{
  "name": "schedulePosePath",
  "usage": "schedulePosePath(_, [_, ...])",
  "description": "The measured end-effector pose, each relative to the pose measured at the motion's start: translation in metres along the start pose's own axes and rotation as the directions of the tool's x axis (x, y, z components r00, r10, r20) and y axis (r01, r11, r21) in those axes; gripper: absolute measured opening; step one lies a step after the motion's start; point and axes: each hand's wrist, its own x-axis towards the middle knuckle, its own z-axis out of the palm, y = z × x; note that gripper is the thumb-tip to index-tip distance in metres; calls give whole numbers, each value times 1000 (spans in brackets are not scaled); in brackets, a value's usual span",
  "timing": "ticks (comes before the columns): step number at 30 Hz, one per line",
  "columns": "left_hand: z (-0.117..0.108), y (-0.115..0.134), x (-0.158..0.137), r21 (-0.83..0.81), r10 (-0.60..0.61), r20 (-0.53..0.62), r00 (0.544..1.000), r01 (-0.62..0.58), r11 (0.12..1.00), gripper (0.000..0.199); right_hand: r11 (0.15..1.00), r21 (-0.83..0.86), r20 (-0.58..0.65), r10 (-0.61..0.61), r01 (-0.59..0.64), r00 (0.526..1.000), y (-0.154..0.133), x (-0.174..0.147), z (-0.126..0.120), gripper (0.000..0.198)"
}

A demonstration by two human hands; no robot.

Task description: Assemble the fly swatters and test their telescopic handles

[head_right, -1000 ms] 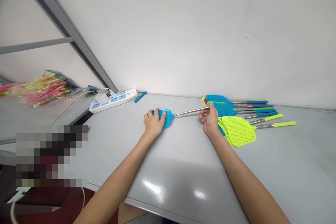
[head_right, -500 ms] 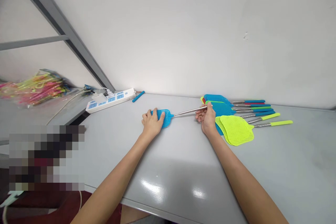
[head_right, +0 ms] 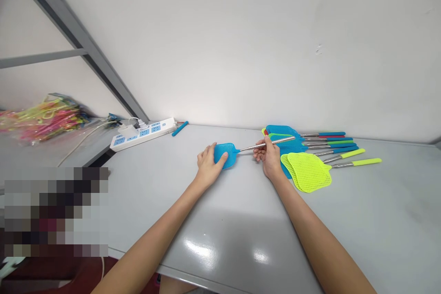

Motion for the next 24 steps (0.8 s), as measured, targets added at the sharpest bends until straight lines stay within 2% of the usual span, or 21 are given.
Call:
schedulePosePath(3, [-3,4,0,-250,-54,10,998,55,967,60,1000,16,-12,1,-1,1000,0,0,0,33])
schedulePosePath(5, [-6,7,2,-482,-109,53,993,121,868,58,1000,10,-13,-2,2,1000,0,0,1,33])
schedulePosePath(7, [-11,9,3,-707,-162,140,977,213,674,52,1000,1,-16,-1,1,1000,0,0,2,32])
schedulePosePath(9, [-14,11,4,-848,-198,241,950,306,433,44,1000,9,-63,-8,8,998,0,1,2,32])
schedulePosePath(11, [-14,13,4,-895,-205,330,921,374,243,40,999,25,-136,-16,20,991,1,2,1,31])
schedulePosePath(13, [-11,14,1,-897,-168,397,902,420,136,39,999,24,-174,-33,38,984,2,4,0,32])
schedulePosePath(16, [-2,18,-7,-888,-90,446,891,453,84,40,997,-23,-145,-81,78,986,5,6,0,34])
schedulePosePath(19, [8,23,-17,-864,-51,494,868,497,86,44,993,-63,-110,-106,100,988,7,6,0,35])
schedulePosePath(24, [12,26,-23,-848,-123,500,857,513,132,52,990,-94,11,-105,106,994,6,4,2,34])
